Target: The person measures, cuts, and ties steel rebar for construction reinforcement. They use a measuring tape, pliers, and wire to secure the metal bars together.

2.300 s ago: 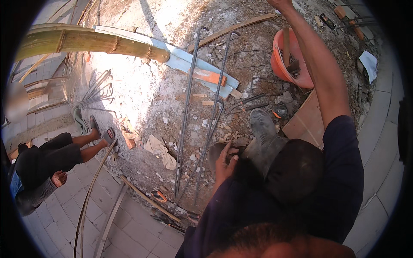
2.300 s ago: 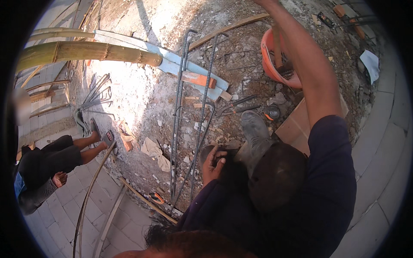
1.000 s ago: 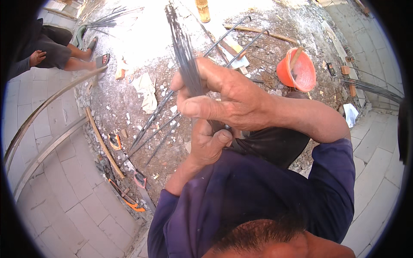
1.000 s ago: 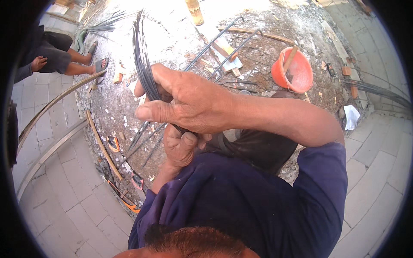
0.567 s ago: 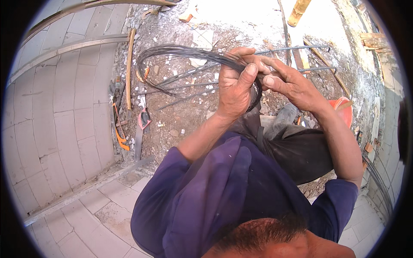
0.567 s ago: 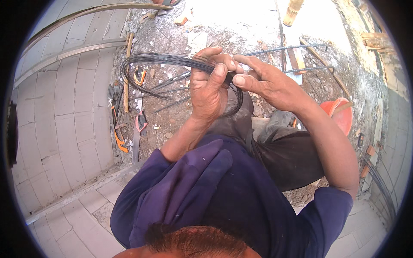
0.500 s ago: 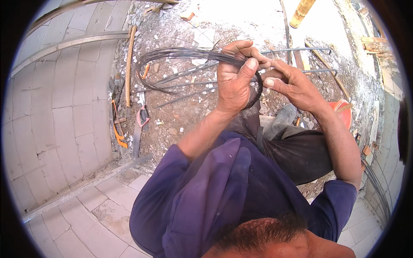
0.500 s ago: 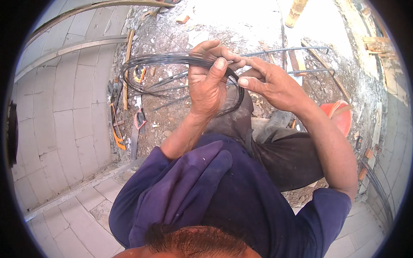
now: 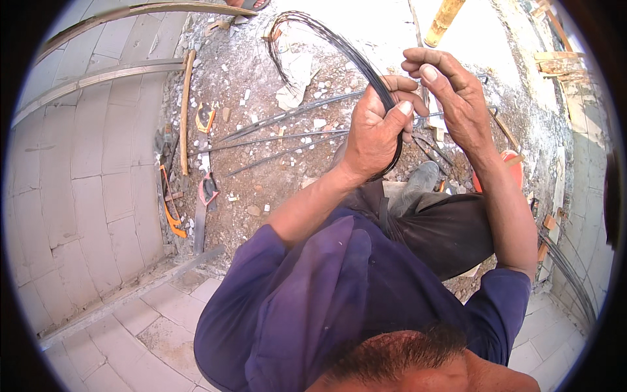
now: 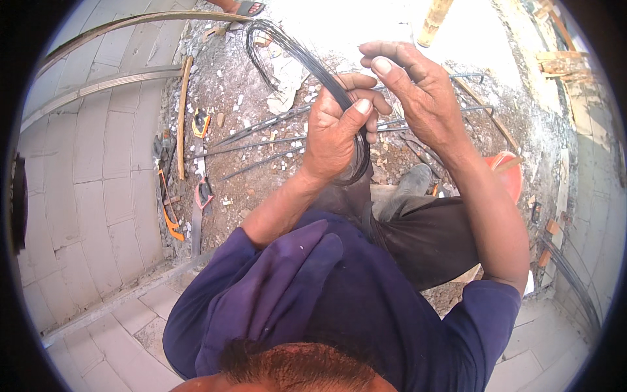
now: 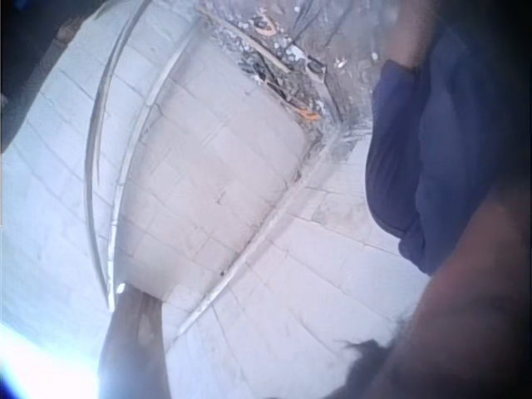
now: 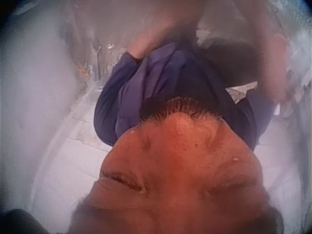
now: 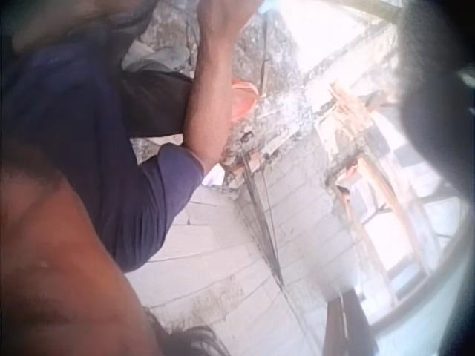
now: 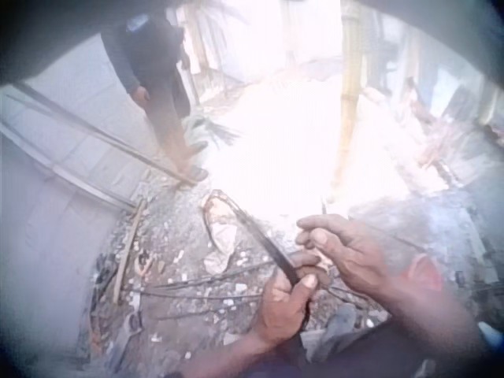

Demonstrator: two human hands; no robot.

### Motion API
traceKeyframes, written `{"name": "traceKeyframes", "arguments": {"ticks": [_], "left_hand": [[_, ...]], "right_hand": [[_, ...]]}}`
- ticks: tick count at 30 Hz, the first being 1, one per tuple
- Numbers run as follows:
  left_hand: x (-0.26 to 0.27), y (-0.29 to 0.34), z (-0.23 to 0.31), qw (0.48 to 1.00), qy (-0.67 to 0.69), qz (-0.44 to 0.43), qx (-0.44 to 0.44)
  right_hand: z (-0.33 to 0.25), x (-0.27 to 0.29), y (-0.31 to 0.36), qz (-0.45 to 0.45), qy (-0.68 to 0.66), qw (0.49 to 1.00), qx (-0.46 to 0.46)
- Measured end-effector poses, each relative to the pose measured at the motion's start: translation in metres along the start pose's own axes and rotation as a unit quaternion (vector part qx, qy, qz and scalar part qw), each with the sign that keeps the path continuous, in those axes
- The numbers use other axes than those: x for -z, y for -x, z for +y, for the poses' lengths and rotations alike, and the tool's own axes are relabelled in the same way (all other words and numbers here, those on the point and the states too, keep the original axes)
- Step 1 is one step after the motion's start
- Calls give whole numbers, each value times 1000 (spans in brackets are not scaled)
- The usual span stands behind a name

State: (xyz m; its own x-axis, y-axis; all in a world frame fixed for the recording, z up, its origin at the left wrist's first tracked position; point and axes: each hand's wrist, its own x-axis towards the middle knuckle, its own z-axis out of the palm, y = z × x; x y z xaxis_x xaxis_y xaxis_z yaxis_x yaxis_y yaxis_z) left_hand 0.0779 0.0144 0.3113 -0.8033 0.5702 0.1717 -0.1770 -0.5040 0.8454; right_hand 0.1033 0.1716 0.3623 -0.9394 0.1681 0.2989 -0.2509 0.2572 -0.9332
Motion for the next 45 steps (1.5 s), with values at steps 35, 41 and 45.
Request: {"name": "traceKeyframes", "arguments": {"ticks": [35,41,45], "left_hand": [[69,-9,53,964,-244,-17,102],[189,7,154,899,-424,53,100],[215,61,245,823,-497,268,61]], "right_hand": [[2,225,7,316,-339,886,-3],[97,488,134,508,-304,806,15],[130,485,154,579,-250,776,-7]]}}
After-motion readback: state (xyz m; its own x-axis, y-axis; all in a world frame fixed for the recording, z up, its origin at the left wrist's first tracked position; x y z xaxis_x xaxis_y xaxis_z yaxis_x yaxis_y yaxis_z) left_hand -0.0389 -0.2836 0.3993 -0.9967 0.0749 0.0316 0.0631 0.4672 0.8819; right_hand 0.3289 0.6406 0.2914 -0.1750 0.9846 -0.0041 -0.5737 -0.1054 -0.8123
